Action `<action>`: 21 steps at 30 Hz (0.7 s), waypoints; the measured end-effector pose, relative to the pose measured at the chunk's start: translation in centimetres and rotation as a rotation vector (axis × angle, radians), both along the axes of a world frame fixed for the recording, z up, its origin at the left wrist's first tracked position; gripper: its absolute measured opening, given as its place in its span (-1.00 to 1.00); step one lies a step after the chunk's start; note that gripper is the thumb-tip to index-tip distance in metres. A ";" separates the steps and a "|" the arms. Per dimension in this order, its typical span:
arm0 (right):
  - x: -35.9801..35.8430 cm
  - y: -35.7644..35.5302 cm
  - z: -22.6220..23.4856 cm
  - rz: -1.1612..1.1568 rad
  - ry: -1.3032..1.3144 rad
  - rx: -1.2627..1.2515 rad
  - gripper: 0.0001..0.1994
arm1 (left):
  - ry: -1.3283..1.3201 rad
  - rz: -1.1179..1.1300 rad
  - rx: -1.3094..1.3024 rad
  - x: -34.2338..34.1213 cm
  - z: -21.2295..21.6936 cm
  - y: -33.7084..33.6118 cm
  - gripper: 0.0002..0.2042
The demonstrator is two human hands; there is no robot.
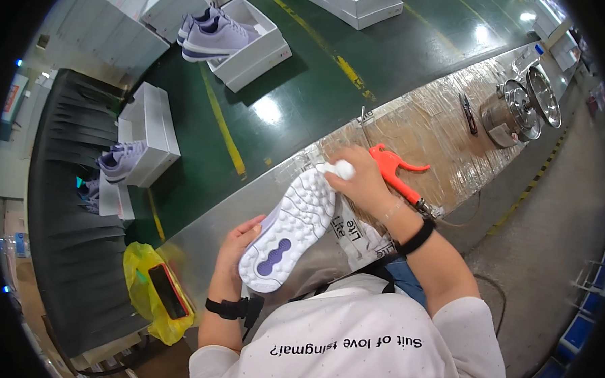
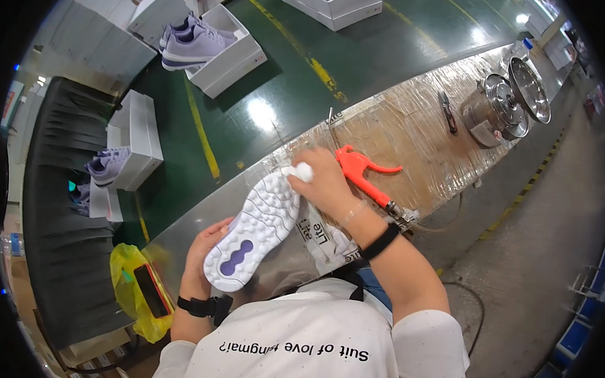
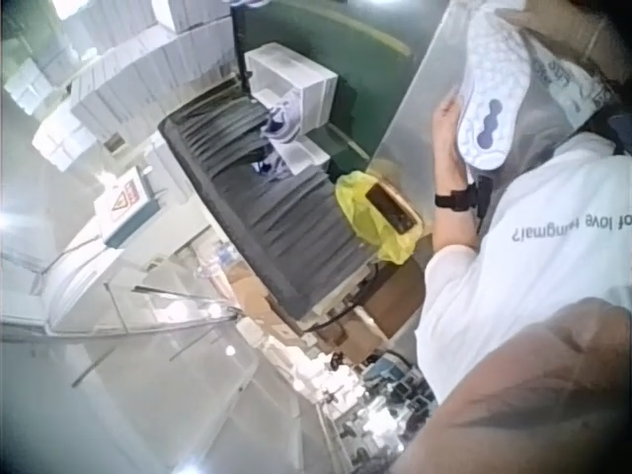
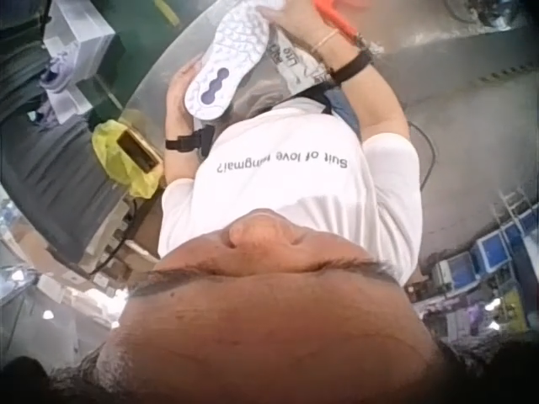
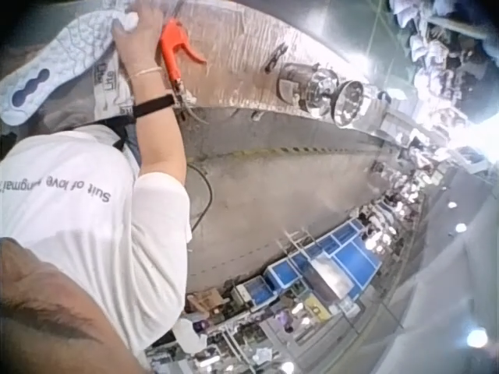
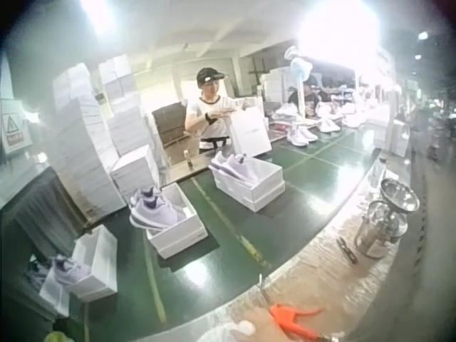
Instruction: Cleaning and wiping the soles of shoes on a factory assembly line.
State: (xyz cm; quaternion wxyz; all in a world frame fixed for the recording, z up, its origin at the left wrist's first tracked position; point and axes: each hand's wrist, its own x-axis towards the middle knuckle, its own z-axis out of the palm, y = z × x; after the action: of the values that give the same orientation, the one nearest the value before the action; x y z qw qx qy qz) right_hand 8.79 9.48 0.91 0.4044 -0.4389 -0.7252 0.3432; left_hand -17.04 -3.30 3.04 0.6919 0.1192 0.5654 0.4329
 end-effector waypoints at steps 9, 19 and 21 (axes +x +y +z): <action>-4.4 -9.1 6.3 0.405 0.123 -0.009 -0.77 | -0.080 0.083 0.064 -3.3 2.1 1.5 -0.62; -3.5 -5.7 3.6 -0.209 0.895 -0.892 -0.78 | 1.022 0.191 0.821 -23.4 15.1 9.1 -0.59; -4.6 -6.2 3.3 -0.161 0.860 -0.928 -0.77 | 1.603 0.148 0.593 -26.5 18.3 11.1 -0.57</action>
State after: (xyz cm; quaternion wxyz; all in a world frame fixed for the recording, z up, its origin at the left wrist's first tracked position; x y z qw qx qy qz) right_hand 4.21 3.25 4.22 0.4517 -0.4446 -0.2389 0.7357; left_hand -43.49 7.82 21.31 -0.0065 0.5282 0.7533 0.3919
